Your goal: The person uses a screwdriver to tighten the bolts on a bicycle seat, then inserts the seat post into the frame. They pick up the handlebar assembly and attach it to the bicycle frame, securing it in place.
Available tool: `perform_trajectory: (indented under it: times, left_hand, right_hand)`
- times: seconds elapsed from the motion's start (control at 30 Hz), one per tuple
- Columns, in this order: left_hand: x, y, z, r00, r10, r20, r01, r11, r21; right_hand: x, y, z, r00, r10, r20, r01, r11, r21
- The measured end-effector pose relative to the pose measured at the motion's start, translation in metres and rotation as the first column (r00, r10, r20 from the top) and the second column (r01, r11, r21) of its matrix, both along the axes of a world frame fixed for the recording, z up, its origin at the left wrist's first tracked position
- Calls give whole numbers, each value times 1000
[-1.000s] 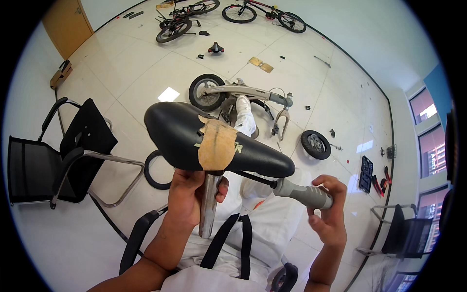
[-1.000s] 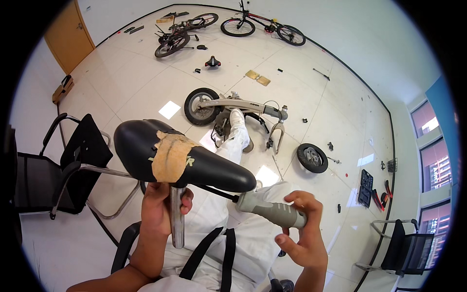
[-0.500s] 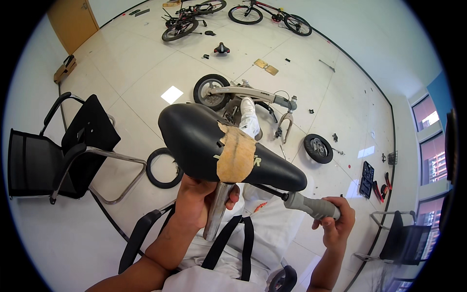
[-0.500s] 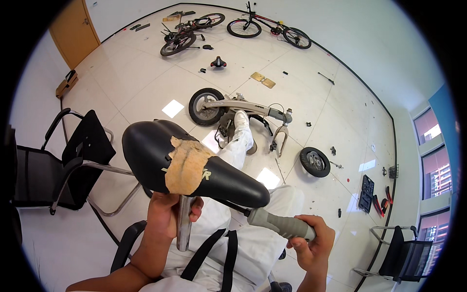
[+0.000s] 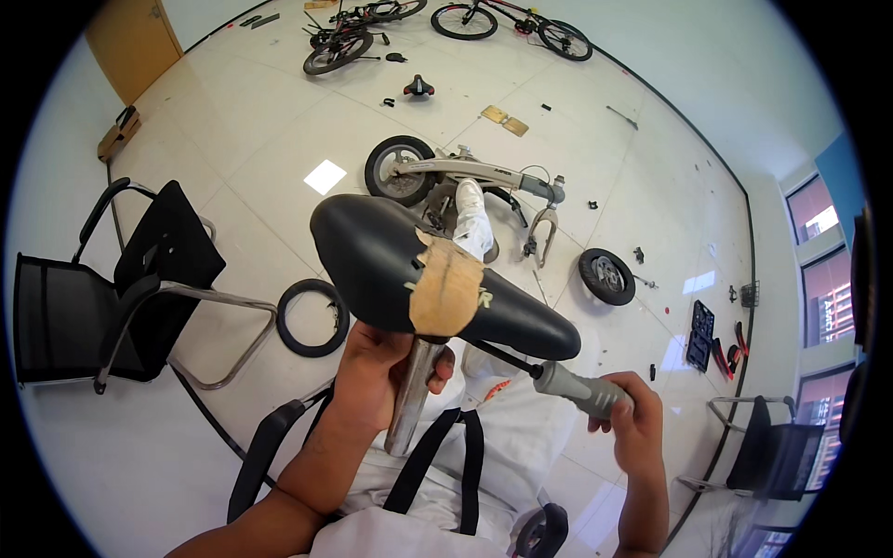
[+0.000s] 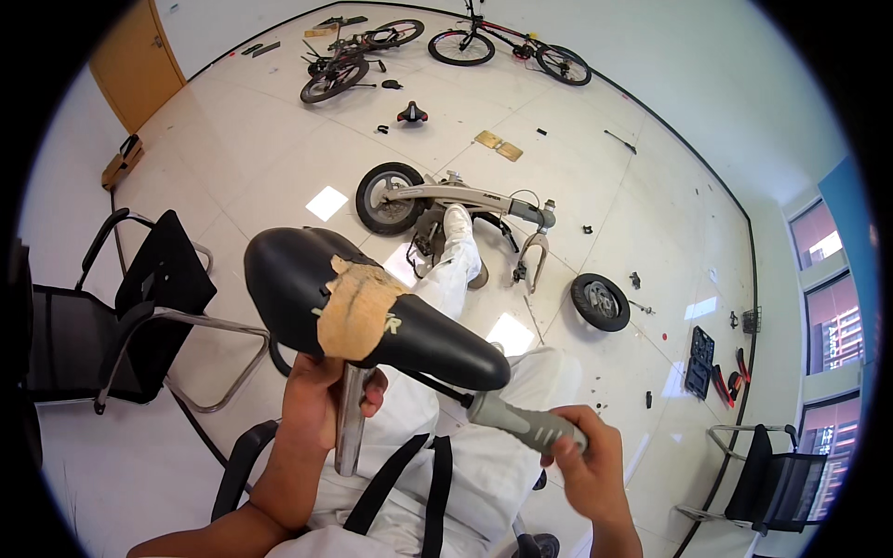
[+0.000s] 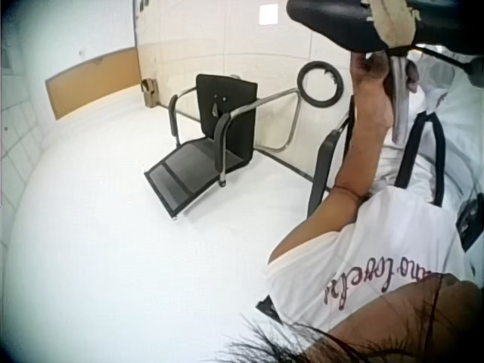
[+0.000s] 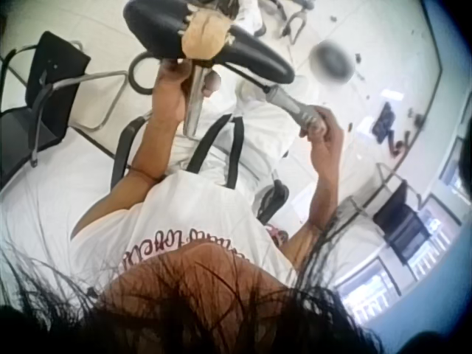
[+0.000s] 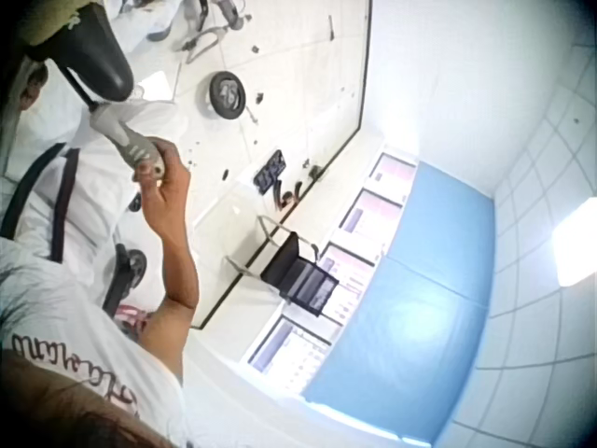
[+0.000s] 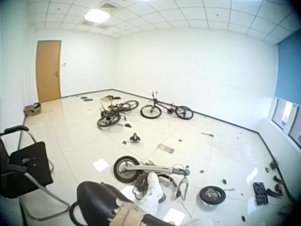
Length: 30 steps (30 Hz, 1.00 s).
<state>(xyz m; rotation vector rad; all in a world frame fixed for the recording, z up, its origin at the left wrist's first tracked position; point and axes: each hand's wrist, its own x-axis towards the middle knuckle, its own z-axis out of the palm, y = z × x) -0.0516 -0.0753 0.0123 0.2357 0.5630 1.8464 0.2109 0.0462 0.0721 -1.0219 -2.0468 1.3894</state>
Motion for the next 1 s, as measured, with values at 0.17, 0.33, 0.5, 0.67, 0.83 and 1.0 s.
perform_trajectory:
  times: [0.17,0.33,0.5,0.67,0.83,1.0]
  left_hand:
    - [3,0,-9,996,-33,83,35,999,-17]
    - [3,-5,-2,995,-100,5,100,995,26]
    - [2,-7,-3,992,-123,0,123,992,-6]
    - [3,-6,-2,992,-122,-13,122,993,-6]
    - [2,-4,-3,991,-131,-4,131,991,34]
    - [5,-3,-3,995,-87,-40,86,996,-22]
  right_hand:
    - [1,-6,18,935,95,342,-336,550,765]
    - [10,-2,19,878,66,474,-473,276,837]
    - [11,-2,15,883,224,412,-466,514,720]
    - [12,-5,7,913,287,291,-406,709,576]
    - [13,-12,12,936,261,236,-327,892,313]
    - [14,-14,17,946,235,222,-265,957,116]
